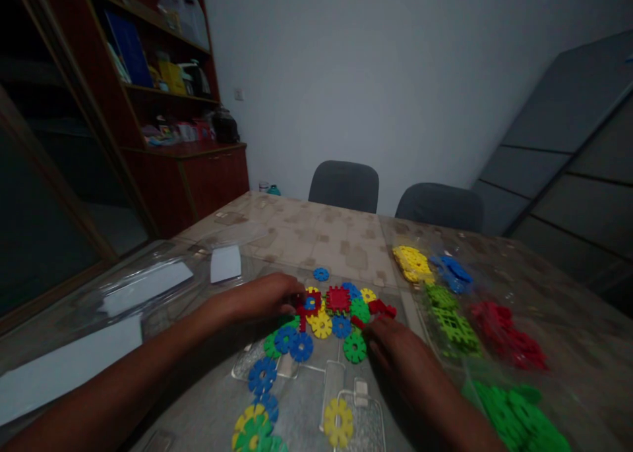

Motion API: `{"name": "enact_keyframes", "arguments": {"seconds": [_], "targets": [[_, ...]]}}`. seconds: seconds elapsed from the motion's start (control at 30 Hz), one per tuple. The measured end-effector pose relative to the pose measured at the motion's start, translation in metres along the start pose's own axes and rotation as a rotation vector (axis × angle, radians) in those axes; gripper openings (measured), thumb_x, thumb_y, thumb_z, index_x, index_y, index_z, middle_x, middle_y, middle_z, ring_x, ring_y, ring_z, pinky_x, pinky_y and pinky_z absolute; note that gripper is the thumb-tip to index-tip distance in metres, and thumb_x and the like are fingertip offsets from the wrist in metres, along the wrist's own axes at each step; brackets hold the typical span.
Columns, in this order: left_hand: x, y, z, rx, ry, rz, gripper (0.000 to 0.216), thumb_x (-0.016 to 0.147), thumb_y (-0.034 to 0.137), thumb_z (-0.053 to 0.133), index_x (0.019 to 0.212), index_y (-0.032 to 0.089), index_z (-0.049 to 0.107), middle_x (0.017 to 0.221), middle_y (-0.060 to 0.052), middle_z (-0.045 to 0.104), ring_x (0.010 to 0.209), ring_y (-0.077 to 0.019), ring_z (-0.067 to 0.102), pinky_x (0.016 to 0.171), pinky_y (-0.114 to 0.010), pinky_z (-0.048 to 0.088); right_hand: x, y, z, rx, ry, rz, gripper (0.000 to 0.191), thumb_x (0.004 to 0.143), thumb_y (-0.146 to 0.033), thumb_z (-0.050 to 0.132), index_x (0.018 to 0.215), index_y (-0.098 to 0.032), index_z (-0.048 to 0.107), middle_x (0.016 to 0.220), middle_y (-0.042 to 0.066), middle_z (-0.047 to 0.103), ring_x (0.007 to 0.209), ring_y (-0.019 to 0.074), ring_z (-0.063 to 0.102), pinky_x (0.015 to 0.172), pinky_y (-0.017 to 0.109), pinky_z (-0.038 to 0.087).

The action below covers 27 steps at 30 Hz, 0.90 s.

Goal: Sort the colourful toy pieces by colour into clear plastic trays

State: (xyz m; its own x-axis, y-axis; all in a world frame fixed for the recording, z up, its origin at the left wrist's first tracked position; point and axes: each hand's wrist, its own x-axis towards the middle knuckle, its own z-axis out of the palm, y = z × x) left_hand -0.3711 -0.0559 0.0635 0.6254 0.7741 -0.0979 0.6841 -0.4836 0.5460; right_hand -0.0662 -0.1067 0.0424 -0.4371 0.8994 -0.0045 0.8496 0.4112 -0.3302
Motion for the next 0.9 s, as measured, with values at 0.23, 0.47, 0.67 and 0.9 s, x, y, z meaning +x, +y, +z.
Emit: {"name": "enact_keyframes", "arguments": {"seconds": [0.23,0.47,0.67,0.9], "targets": [[0.01,0.012,0.018,0.111,0.132,0.201,0.024,0.096,0.017,0.056,0.118,0.021,0.065,0.13,-0.012,0.061,0.12,-0.0286,0.055,0.102,-0.037,0.041,0.004,-0.014,0.014,-0.078,-0.13,0.048,0.039,0.097,-0.016,0.047,0.132,-0.018,0.063,0.12,0.017,0.063,0.106,0.0283,0.063,0.087,0.036,0.048],[0.012,0.014,0.021,0.171,0.083,0.086,0.009,0.095,0.026,0.064,0.09,0.019,0.066,0.096,-0.006,0.066,0.093,-0.023,0.061,0.083,-0.029,0.045,-0.004,-0.028,0.003,0.024,-0.138,0.063,0.022,0.101,-0.023,0.05,0.102,-0.019,0.071,0.109,0.011,0.065,0.098,0.0246,0.063,0.082,0.033,0.046],[0.012,0.011,0.025,0.182,0.153,-0.037,0.016,0.086,0.02,0.07,0.101,0.018,0.065,0.097,-0.006,0.066,0.092,-0.0258,0.063,0.081,-0.032,0.047,0.004,-0.04,-0.003,0.072,-0.092,0.029,0.021,0.101,-0.019,0.05,0.103,-0.018,0.07,0.11,0.01,0.067,0.102,0.0247,0.063,0.086,0.033,0.045],[0.017,0.0,0.037,0.103,0.179,0.007,0.049,0.082,0.018,0.069,0.13,0.02,0.057,0.144,-0.014,0.052,0.135,-0.0348,0.045,0.114,-0.045,0.033,0.028,-0.07,0.001,0.017,-0.13,0.005,0.029,0.096,-0.02,0.058,0.124,-0.015,0.065,0.124,0.016,0.066,0.113,0.0302,0.064,0.092,0.038,0.048]]}}
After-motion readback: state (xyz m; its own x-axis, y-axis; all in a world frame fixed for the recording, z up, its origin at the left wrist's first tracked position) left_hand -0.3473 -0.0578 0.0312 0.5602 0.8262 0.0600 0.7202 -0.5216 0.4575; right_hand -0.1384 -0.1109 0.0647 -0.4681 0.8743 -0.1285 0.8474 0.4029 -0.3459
